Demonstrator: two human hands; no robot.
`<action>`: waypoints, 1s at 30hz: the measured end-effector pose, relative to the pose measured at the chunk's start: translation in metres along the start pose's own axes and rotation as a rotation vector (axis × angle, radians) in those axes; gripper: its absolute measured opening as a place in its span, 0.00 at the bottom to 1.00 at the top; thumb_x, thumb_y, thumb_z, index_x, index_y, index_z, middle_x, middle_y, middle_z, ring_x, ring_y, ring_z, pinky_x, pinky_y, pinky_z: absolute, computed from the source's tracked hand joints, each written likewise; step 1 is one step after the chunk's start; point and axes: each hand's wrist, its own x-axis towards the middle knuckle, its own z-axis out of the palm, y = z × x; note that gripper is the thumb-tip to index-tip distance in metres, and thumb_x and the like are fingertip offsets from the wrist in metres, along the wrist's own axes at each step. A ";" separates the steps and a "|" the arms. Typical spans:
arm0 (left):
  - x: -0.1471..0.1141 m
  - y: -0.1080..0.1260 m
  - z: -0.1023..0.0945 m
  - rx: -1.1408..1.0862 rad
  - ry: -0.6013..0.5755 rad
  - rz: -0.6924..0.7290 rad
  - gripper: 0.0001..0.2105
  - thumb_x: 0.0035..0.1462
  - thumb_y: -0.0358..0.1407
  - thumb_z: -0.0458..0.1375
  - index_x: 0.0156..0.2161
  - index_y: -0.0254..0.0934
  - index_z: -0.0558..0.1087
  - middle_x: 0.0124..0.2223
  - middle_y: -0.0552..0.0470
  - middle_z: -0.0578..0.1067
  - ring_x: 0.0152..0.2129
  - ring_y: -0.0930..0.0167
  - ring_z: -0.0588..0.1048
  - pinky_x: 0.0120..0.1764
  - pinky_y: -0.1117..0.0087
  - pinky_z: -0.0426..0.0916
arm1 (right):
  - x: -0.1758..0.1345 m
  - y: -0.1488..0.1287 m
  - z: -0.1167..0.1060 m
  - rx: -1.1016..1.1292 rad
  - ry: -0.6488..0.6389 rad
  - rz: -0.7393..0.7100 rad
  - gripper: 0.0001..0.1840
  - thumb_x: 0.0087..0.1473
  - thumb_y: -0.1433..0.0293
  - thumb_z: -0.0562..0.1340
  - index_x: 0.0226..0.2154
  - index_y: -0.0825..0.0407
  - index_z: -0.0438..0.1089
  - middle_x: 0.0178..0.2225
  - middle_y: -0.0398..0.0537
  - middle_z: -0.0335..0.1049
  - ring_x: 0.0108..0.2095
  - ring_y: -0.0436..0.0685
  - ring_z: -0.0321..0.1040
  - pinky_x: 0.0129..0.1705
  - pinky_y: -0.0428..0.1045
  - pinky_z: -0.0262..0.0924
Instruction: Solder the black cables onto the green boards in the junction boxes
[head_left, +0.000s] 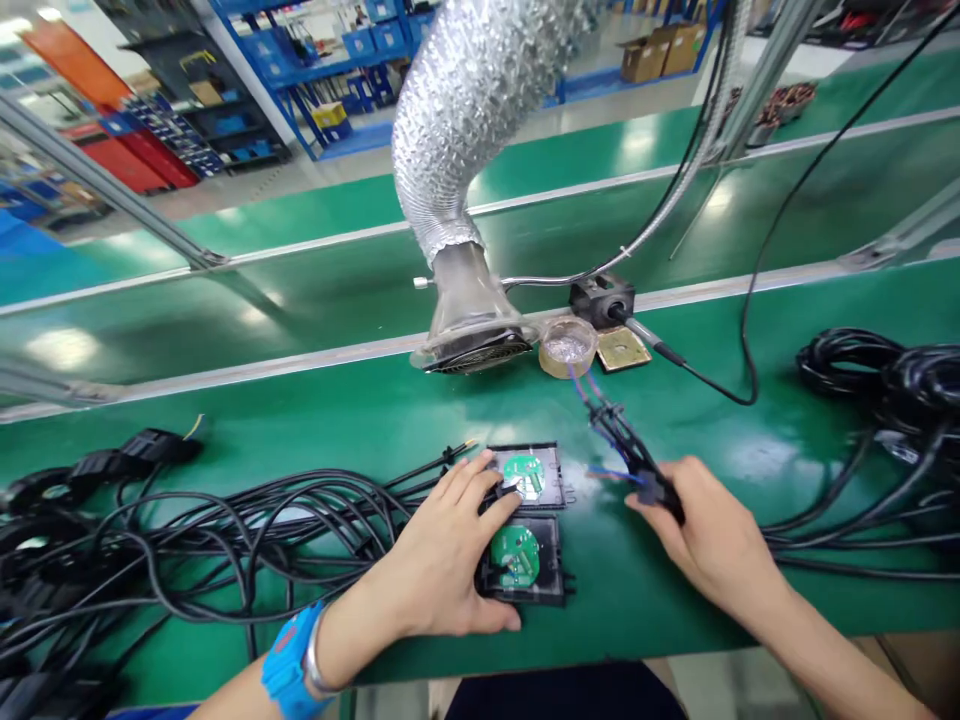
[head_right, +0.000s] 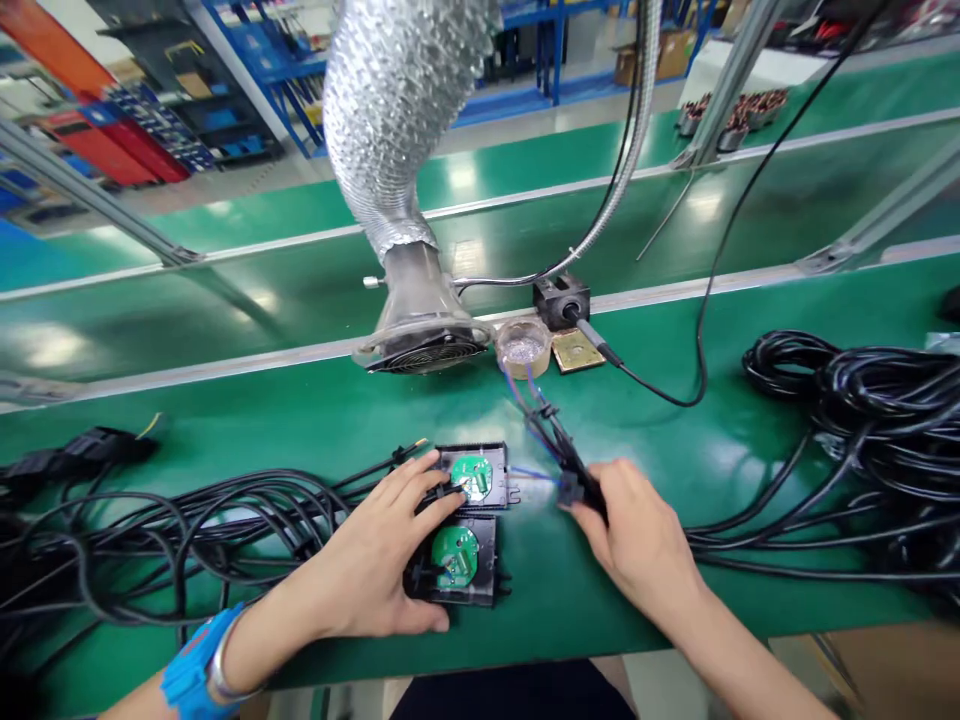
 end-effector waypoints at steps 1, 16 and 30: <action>0.000 0.000 -0.001 -0.012 -0.003 0.002 0.49 0.37 0.60 0.64 0.61 0.33 0.61 0.61 0.34 0.60 0.64 0.47 0.48 0.61 0.44 0.51 | 0.004 0.004 0.002 0.005 0.025 0.022 0.19 0.64 0.54 0.49 0.39 0.53 0.61 0.31 0.47 0.64 0.29 0.54 0.66 0.29 0.47 0.60; 0.004 0.042 -0.016 -0.439 0.154 -0.020 0.12 0.61 0.38 0.53 0.49 0.39 0.71 0.47 0.49 0.74 0.44 0.68 0.72 0.49 0.66 0.68 | 0.026 0.002 -0.028 -0.027 0.326 0.182 0.30 0.45 0.40 0.62 0.24 0.51 0.62 0.20 0.39 0.58 0.21 0.48 0.56 0.23 0.45 0.49; 0.080 0.044 -0.008 -1.388 0.157 -0.365 0.12 0.59 0.28 0.53 0.48 0.28 0.69 0.40 0.42 0.76 0.23 0.75 0.73 0.27 0.73 0.70 | 0.042 0.004 -0.012 -0.028 -0.007 0.005 0.13 0.60 0.60 0.57 0.34 0.52 0.70 0.31 0.50 0.68 0.35 0.58 0.67 0.35 0.50 0.60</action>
